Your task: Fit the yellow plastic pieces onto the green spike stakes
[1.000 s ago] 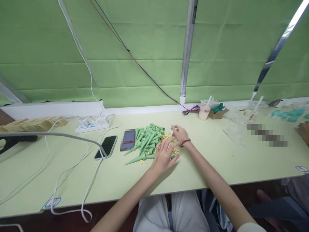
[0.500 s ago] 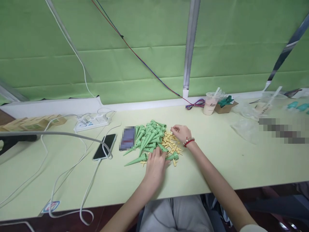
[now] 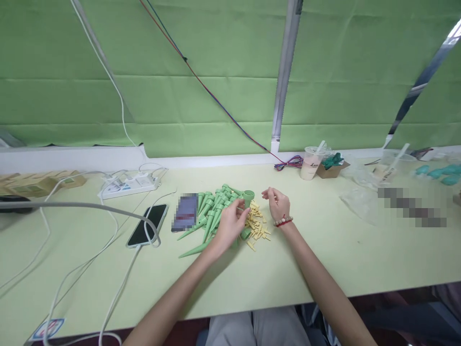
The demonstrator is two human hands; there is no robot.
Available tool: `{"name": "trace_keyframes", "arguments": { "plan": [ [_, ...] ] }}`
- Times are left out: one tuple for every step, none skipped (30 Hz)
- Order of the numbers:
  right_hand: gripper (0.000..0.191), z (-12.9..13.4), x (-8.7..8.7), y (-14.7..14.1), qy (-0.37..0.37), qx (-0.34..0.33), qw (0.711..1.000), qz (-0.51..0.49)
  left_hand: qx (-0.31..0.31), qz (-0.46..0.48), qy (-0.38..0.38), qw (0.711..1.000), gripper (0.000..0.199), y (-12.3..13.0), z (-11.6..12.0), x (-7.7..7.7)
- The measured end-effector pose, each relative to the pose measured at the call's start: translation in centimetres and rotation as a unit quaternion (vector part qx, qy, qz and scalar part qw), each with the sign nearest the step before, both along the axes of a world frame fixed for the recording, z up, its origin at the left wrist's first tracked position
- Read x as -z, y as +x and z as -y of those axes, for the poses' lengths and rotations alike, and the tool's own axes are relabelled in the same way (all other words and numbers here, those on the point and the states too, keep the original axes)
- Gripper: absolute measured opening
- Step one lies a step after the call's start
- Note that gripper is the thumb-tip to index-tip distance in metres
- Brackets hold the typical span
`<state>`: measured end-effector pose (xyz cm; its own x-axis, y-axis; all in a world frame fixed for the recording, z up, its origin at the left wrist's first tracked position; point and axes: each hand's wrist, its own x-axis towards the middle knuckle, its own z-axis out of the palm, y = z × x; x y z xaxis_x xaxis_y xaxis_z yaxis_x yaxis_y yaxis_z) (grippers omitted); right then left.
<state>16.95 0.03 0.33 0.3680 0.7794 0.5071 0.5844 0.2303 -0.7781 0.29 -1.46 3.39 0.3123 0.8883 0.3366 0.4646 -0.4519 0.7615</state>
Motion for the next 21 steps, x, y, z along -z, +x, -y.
{"name": "trace_keyframes", "arguments": {
  "plan": [
    [0.045, 0.1, 0.1, -0.3, 0.019, -0.019, 0.999, 0.017, 0.000, 0.031, -0.031, 0.999, 0.022, 0.0, -0.6, 0.2],
    [0.044, 0.3, 0.2, -0.6, 0.033, -0.042, 0.997, 0.046, -0.005, 0.062, -0.058, 0.996, 0.025, 0.1, -1.1, 0.6],
    [0.042, 0.5, 0.3, -0.9, 0.042, -0.064, 0.994, 0.083, -0.002, 0.089, -0.087, 0.992, 0.029, 0.1, -1.4, 1.1],
    [0.039, 0.6, 0.4, -1.3, 0.047, -0.084, 0.988, 0.121, -0.001, 0.120, -0.114, 0.986, 0.032, 0.1, -1.5, 1.7],
    [0.036, 0.8, 0.6, -1.6, 0.049, -0.097, 0.983, 0.151, -0.002, 0.150, -0.136, 0.979, 0.035, 0.0, -1.5, 2.1],
    [0.033, 0.9, 0.7, -1.9, 0.049, -0.106, 0.979, 0.170, -0.004, 0.172, -0.156, 0.973, 0.037, -0.1, -1.4, 2.5],
    [0.030, 1.0, 0.8, -2.2, 0.048, -0.114, 0.975, 0.184, -0.009, 0.192, -0.169, 0.967, 0.039, -0.3, -1.3, 2.7],
    [0.027, 1.1, 0.9, -2.4, 0.047, -0.122, 0.972, 0.194, -0.012, 0.205, -0.179, 0.962, 0.041, -0.5, -1.2, 2.8],
    [0.025, 1.1, 1.0, -2.5, 0.046, -0.128, 0.969, 0.204, -0.013, 0.213, -0.186, 0.959, 0.043, -0.7, -1.2, 2.8],
    [0.024, 1.1, 1.0, -2.6, 0.048, -0.134, 0.966, 0.215, -0.012, 0.218, -0.190, 0.957, 0.045, -0.8, -1.2, 2.8],
    [0.023, 1.1, 1.0, -2.7, 0.052, -0.138, 0.963, 0.226, -0.008, 0.217, -0.191, 0.957, 0.046, -1.0, -1.3, 2.8],
    [0.024, 1.1, 1.1, -2.7, 0.056, -0.140, 0.960, 0.236, -0.003, 0.213, -0.187, 0.959, 0.046, -1.1, -1.5, 2.9],
    [0.024, 1.1, 1.1, -2.8, 0.061, -0.141, 0.958, 0.242, 0.006, 0.206, -0.179, 0.962, 0.044, -1.2, -1.6, 3.0],
    [0.025, 1.2, 1.0, -2.8, 0.065, -0.141, 0.958, 0.240, 0.018, 0.199, -0.169, 0.965, 0.040, -1.3, -1.8, 3.2],
    [0.025, 1.3, 1.0, -3.0, 0.067, -0.143, 0.960, 0.231, 0.031, 0.192, -0.158, 0.968, 0.035, -1.3, -2.0, 3.4],
    [0.025, 1.4, 1.0, -3.2, 0.067, -0.148, 0.964, 0.211, 0.045, 0.185, -0.147, 0.971, 0.030, -1.3, -2.1, 3.7],
    [0.026, 1.6, 1.0, -3.4, 0.066, -0.152, 0.970, 0.180, 0.056, 0.180, -0.136, 0.973, 0.026, -1.2, -2.1, 3.8],
    [0.027, 1.7, 0.9, -3.7, 0.062, -0.157, 0.976, 0.138, 0.057, 0.175, -0.118, 0.976, 0.024, -1.2, -2.1, 3.9],
    [0.028, 1.8, 0.9, -4.1, 0.052, -0.163, 0.982, 0.084, 0.053, 0.167, -0.091, 0.980, 0.024, -1.2, -2.0, 3.9],
    [0.030, 1.9, 0.8, -4.5, 0.037, -0.173, 0.984, 0.018, 0.042, 0.156, -0.058, 0.985, 0.024, -1.2, -1.9, 3.8],
    [0.031, 2.0, 0.8, -4.9, 0.016, -0.188, 0.981, -0.053, 0.030, 0.145, -0.024, 0.989, 0.023, -1.3, -1.8, 3.7]
  ]
}}
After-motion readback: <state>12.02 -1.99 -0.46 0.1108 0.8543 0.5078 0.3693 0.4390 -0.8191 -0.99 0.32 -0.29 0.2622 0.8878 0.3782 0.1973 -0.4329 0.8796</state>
